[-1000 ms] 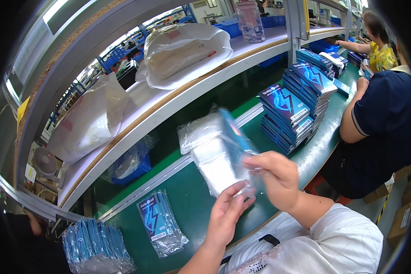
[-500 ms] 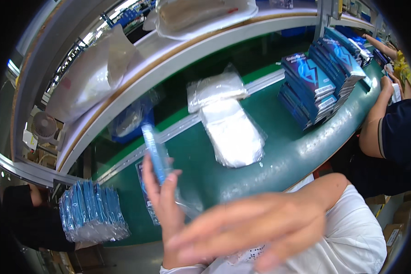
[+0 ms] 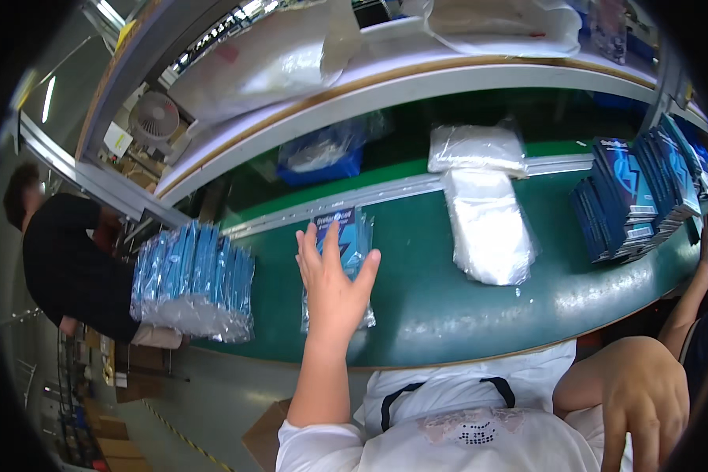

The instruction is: The person places small blue boxes into clear plastic bags on a green assembly table. They seal the bags and stack them in a pile. The person repeats this process for multiple items throughout the video.

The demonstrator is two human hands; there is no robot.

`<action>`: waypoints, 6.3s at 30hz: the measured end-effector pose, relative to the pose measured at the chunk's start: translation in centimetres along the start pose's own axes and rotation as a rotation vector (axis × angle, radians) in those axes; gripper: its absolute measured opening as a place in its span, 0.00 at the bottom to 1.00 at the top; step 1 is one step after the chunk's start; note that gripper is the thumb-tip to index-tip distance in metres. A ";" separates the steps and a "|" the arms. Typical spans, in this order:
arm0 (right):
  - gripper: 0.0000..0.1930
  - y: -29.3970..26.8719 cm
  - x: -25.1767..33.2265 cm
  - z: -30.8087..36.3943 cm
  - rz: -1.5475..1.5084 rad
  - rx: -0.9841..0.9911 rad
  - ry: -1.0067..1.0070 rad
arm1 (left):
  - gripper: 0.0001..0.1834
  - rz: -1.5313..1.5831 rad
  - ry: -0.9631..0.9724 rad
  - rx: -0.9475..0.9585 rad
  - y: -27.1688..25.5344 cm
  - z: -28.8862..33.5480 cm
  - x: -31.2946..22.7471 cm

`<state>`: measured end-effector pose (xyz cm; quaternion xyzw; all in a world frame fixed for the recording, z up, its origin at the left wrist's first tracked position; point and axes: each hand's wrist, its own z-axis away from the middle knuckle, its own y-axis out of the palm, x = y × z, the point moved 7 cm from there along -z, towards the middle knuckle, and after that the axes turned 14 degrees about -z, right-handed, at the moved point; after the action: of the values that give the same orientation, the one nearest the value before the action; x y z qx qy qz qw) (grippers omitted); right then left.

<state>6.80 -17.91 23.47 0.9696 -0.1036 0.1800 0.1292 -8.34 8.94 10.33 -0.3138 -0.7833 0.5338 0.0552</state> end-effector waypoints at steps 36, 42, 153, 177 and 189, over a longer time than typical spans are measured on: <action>0.17 3.2 -1.2 2.0 0.537 -0.383 -0.133 | 0.14 0.650 0.547 -0.251 -20.0 8.1 -17.4; 0.19 3.0 0.9 -0.3 0.186 0.255 -0.003 | 0.14 2.061 1.776 0.832 -19.2 10.5 -2.6; 0.14 -7.3 -0.1 8.4 1.833 -0.844 -0.091 | 0.35 1.498 -0.082 1.300 6.2 6.3 -14.9; 0.29 -10.9 13.1 13.5 2.419 -1.321 1.151 | 0.25 -0.002 0.453 0.039 0.2 0.4 -7.1; 0.26 -12.8 -0.2 19.8 -0.026 -1.416 0.026 | 0.13 0.197 0.700 0.243 5.7 1.4 -13.9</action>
<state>16.16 -11.48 2.79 0.6516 -0.1824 0.0796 0.7320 4.61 1.50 8.25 -0.5422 -0.6142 0.4858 0.3046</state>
